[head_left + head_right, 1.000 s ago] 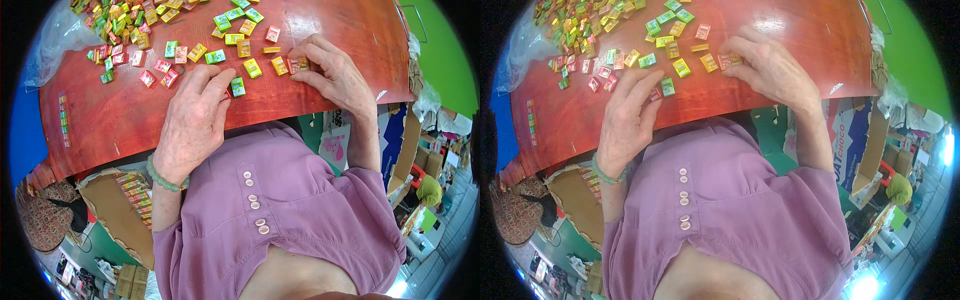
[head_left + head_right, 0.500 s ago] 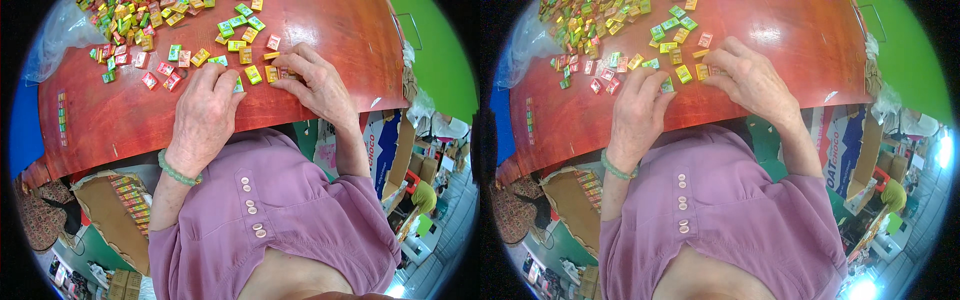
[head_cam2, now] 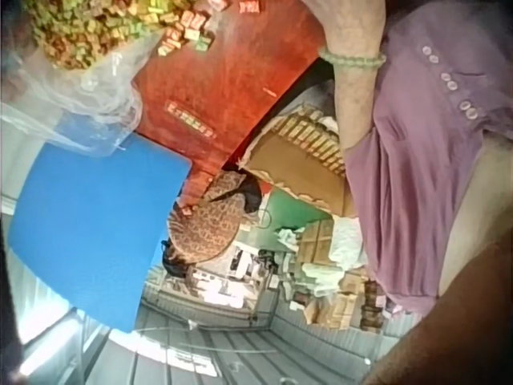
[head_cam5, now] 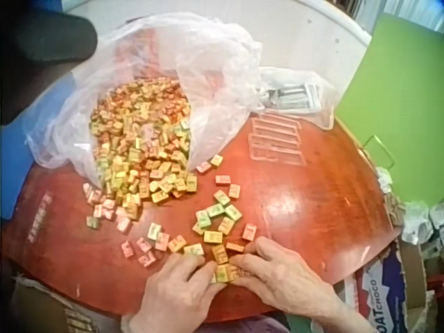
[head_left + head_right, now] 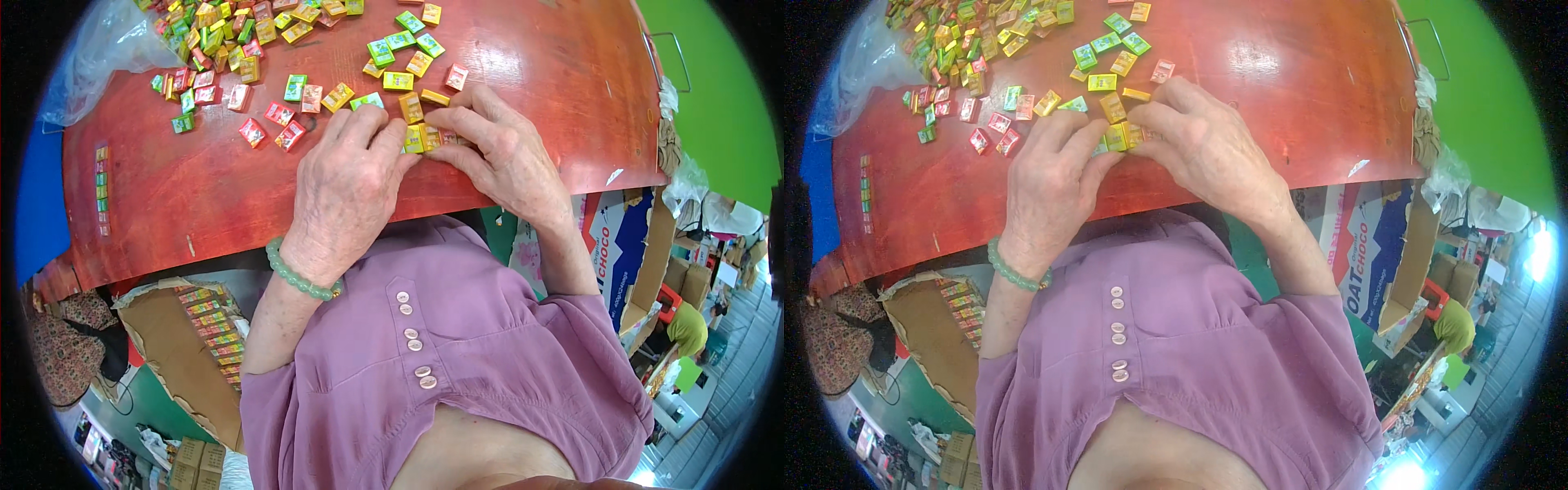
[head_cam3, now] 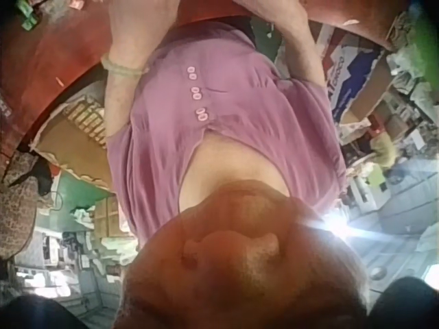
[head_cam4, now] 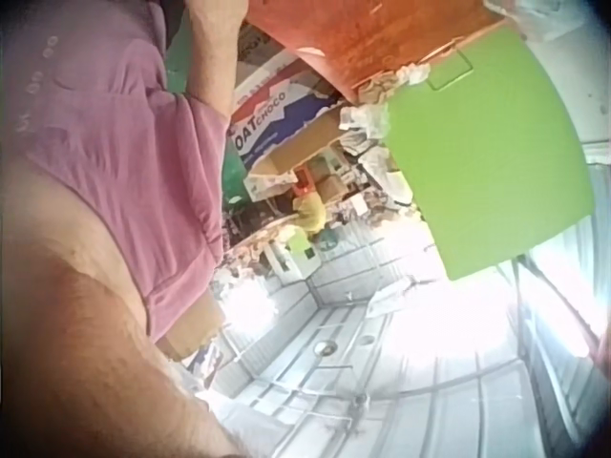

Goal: Arranging individual wrapped candies into rows and placing them into a shipping box.

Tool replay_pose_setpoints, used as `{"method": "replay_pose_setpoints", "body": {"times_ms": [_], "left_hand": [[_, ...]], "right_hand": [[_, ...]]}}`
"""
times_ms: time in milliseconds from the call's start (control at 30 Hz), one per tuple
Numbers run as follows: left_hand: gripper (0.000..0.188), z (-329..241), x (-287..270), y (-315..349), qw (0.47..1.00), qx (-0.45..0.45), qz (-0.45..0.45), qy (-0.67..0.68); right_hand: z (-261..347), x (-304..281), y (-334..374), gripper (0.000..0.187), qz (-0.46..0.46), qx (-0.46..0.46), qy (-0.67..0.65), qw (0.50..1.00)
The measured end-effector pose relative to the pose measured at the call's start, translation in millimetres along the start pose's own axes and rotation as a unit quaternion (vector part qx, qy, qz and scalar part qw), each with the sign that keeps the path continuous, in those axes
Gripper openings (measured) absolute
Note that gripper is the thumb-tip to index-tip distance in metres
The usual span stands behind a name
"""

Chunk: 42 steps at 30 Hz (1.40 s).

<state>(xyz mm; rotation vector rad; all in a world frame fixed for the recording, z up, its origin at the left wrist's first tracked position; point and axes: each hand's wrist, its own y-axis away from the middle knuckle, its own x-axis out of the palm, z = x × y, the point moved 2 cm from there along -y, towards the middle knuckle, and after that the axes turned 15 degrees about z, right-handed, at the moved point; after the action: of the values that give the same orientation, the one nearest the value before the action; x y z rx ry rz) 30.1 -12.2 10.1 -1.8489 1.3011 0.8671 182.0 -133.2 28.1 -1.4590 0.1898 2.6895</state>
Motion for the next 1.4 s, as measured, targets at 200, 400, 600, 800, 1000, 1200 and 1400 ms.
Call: {"method": "replay_pose_setpoints", "body": {"times_ms": [200,400,600,800,1000,1200,1400], "left_hand": [[0.035,-4,-4,15,1.000,0.002,0.014,0.022],[0.047,-4,-10,22,0.998,-0.006,0.019,0.062],[0.054,11,-37,28,0.995,-0.049,0.001,0.090],[0.041,28,-55,55,0.987,-0.103,-0.042,0.118],[0.039,48,-57,73,0.980,-0.153,-0.127,-0.027],[0.035,44,-46,51,0.985,-0.116,-0.116,-0.057],[0.028,47,-32,38,0.983,-0.094,-0.089,-0.128]], "right_hand": [[7,4,10,0.033,0.000,-0.010,-0.031,0.999],[6,-12,10,0.030,-0.025,0.021,-0.070,0.997],[-1,-20,-23,0.020,-0.072,0.002,-0.019,0.997],[-7,-14,-21,0.018,-0.063,0.013,-0.057,0.996],[-26,-18,15,0.024,-0.089,0.113,-0.080,0.986],[-24,-11,30,0.023,-0.078,0.147,-0.178,0.970],[-16,-9,37,0.019,-0.049,0.160,-0.084,0.982]]}}
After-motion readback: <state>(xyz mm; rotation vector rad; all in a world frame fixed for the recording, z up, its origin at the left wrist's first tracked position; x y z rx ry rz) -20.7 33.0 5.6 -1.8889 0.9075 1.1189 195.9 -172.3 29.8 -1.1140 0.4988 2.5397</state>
